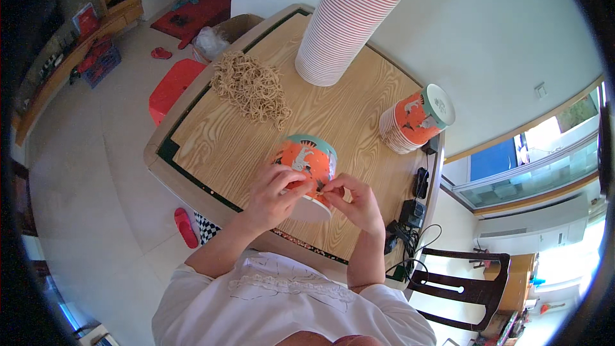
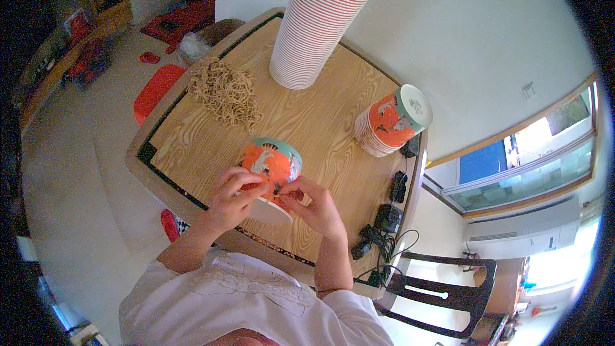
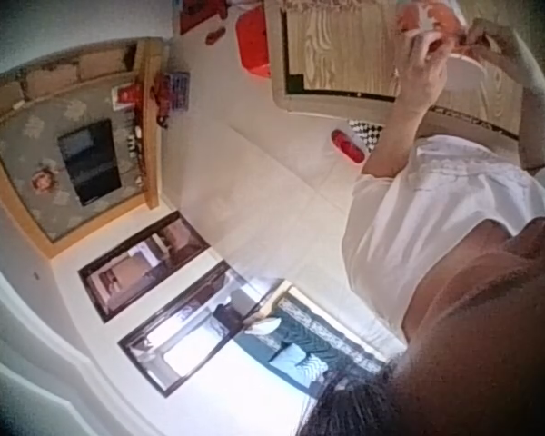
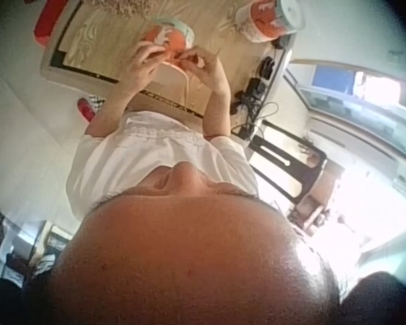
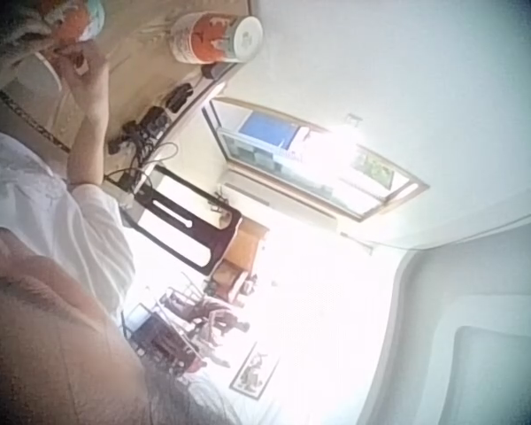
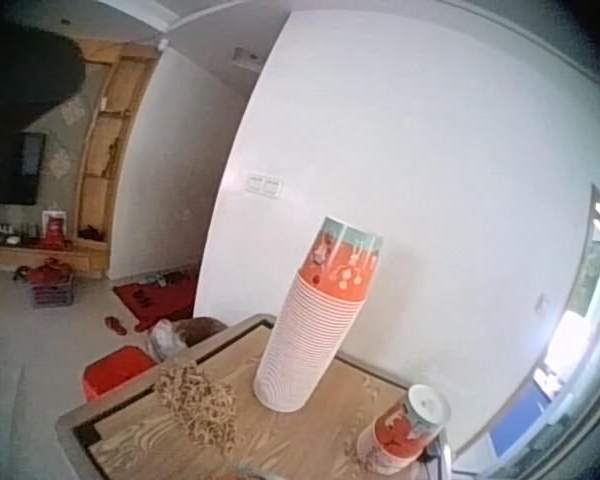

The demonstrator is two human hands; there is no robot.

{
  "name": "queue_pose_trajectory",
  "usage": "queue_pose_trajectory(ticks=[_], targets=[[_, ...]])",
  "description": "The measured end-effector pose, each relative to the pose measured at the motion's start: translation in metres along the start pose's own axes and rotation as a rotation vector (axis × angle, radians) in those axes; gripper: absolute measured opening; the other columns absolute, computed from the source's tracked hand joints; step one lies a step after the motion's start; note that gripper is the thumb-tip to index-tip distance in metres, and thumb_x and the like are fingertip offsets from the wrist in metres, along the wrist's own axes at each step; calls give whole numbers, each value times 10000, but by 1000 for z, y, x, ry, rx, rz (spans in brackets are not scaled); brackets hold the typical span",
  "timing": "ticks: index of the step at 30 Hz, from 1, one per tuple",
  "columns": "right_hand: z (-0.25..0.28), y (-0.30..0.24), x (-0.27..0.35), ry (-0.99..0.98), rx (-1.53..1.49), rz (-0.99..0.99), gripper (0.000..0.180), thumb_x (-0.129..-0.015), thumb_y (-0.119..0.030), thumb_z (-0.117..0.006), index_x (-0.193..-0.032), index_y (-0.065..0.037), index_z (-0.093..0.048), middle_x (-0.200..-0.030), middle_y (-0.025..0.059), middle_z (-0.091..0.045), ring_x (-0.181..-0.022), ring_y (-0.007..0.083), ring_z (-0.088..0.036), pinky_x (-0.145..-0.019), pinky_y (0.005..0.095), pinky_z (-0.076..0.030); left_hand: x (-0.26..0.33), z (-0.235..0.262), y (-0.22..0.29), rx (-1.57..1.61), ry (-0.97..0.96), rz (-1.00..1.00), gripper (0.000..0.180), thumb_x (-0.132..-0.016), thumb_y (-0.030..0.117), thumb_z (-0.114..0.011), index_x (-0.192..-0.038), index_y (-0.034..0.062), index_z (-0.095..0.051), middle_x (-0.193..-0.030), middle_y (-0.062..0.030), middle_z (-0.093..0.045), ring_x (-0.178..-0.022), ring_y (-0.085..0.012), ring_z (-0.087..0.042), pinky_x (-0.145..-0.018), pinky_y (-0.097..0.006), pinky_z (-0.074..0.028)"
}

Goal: Threading elastic cords through pre-punched holes in paper cups as part of a manual assembly or packaging process.

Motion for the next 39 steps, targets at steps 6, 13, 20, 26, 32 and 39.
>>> queue_pose_trajectory(ticks=[6, 13, 20, 26, 32, 39], targets=[[-10, 10, -3, 17, 31, -2, 149, -748, -8, -657, -894, -19, -626, -839, 41, -600, -709, 118, -522, -646, 246, -436, 3, -4, 2, 21, -54, 16, 339, -620, 56, -660, -949, 133, -634, -913, 7, -564, -862, -193, -540, -727, -359, -449], [-8, 12, 0, -28, 14, -13, 147, -759, 28, -636, -900, -3, -610, -839, 33, -603, -777, 105, -534, -720, 244, -436, 2, 0, 5, 26, -194, -2, 311, -644, 52, -653, -929, 172, -625, -947, 12, -543, -920, -201, -515, -792, -370, -418], [-4, 17, 3, -53, -26, -88, 144, -768, 37, -627, -906, 0, -615, -855, 40, -612, -811, 113, -554, -756, 247, -437, 2, -2, 0, 76, -236, 95, 308, -656, 59, -644, -942, 168, -603, -973, -5, -540, -963, -224, -496, -816, -394, -409], [-8, 16, 1, 8, -55, -47, 122, -762, 37, -629, -877, 1, -613, -841, 36, -610, -804, 111, -547, -752, 249, -436, -6, 3, 7, 70, -283, 71, 303, -663, 54, -640, -930, 191, -596, -1020, -16, -528, -980, -240, -490, -831, -415, -394], [-9, 13, 1, 14, -14, -61, 130, -753, 42, -631, -875, 1, -623, -834, 36, -611, -789, 112, -547, -739, 245, -436, -5, 1, 4, 87, -324, 78, 275, -651, 38, -635, -884, 171, -570, -1025, -11, -521, -981, -238, -483, -822, -417, -382], [-4, 13, 4, 45, 53, -79, 121, -748, 41, -642, -861, -1, -637, -838, 42, -614, -769, 111, -548, -716, 243, -436, -4, -1, 2, 97, -347, 101, 262, -634, 16, -628, -842, 149, -540, -1021, -6, -514, -986, -240, -477, -835, -427, -381]])
Point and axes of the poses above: each hand's wrist, its own x-axis away from the middle knuckle, its own z-axis out of the back of the hand, y = z × x, the point moved 3 cm from there along -x, towards the middle knuckle
